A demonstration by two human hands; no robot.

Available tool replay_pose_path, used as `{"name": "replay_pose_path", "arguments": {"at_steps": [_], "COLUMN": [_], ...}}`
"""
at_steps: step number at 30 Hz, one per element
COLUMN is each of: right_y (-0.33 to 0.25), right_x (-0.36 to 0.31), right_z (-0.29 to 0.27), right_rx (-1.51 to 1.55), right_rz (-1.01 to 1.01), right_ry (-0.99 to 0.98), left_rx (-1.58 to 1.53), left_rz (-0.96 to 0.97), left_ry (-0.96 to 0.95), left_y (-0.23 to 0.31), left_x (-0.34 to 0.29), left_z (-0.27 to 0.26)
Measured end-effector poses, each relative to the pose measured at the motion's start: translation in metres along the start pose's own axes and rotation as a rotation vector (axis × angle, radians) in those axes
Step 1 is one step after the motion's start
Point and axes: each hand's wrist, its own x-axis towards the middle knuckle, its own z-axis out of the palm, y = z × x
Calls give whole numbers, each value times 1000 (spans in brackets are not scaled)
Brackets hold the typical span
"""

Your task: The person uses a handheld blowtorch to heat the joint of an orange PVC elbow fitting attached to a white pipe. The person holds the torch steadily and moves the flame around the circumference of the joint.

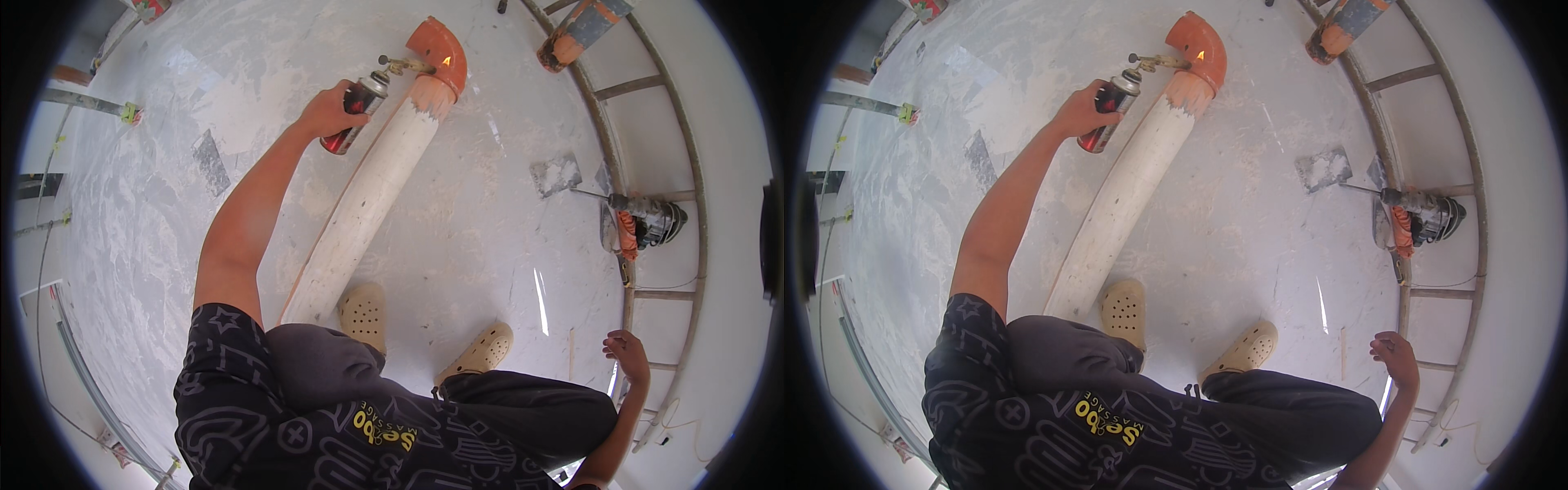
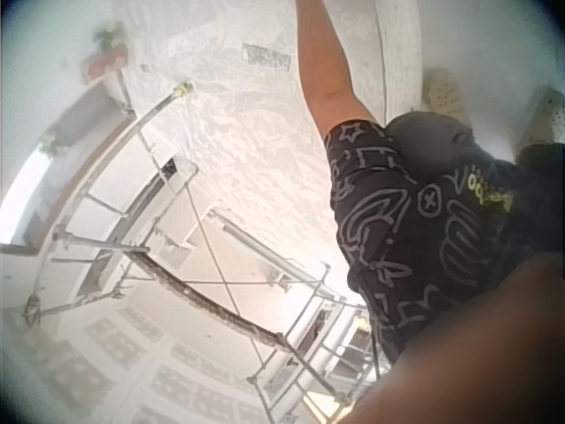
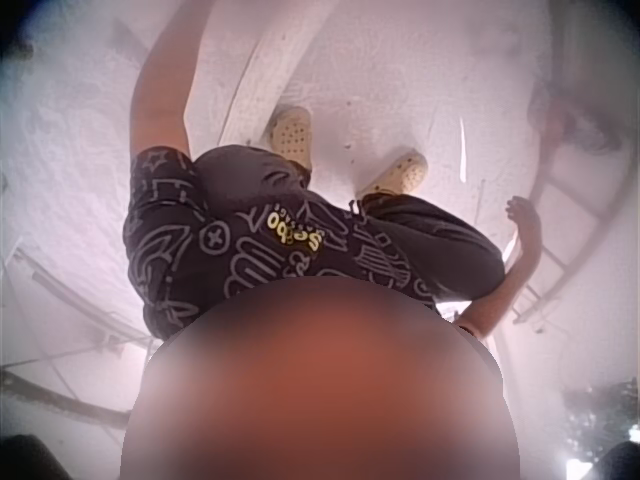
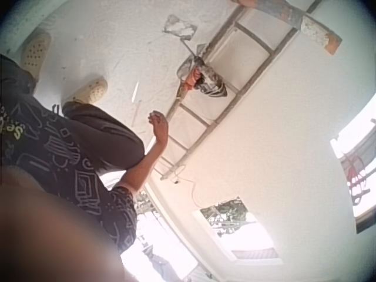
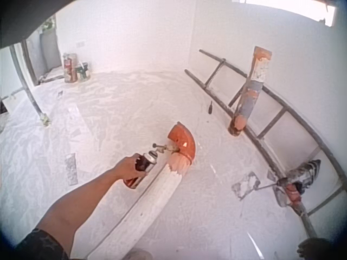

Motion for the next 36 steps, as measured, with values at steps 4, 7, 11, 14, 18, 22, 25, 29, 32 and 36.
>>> {"name": "replay_pose_path", "arguments": {"at_steps": [4, 7, 11, 14, 18, 22, 25, 29, 32, 36], "right_y": [-1, 0, 1, 1, 0, 0, 0, -2, -3, -4], "right_x": [-1, -1, 0, 0, 0, 2, 3, 3, 2, 2], "right_z": [0, 0, 0, 0, -1, -1, -1, -1, -1, 0], "right_rx": [-14, -15, 2, -8, -6, -15, -22, -12, -7, -1], "right_rz": [-3, 2, 4, 11, 9, 13, 14, 17, 13, 14], "right_ry": [-2, 0, -1, -5, -8, -11, -10, -12, -14, -12], "left_rx": [-4, -6, -3, -9, 0, -12, -16, -21, -13, -19], "left_rz": [5, 18, 2, -6, -18, -34, -45, -46, -55, -87], "left_ry": [-6, -1, -10, -9, -9, -11, 5, 29, 27, 12], "left_y": [2, 2, 2, -1, -7, -16, -22, -29, -34, -38], "left_x": [-1, 0, 1, 1, 1, 1, 0, -1, -2, -2], "left_z": [2, 2, 1, 2, 3, 3, 5, 7, 9, 13]}}
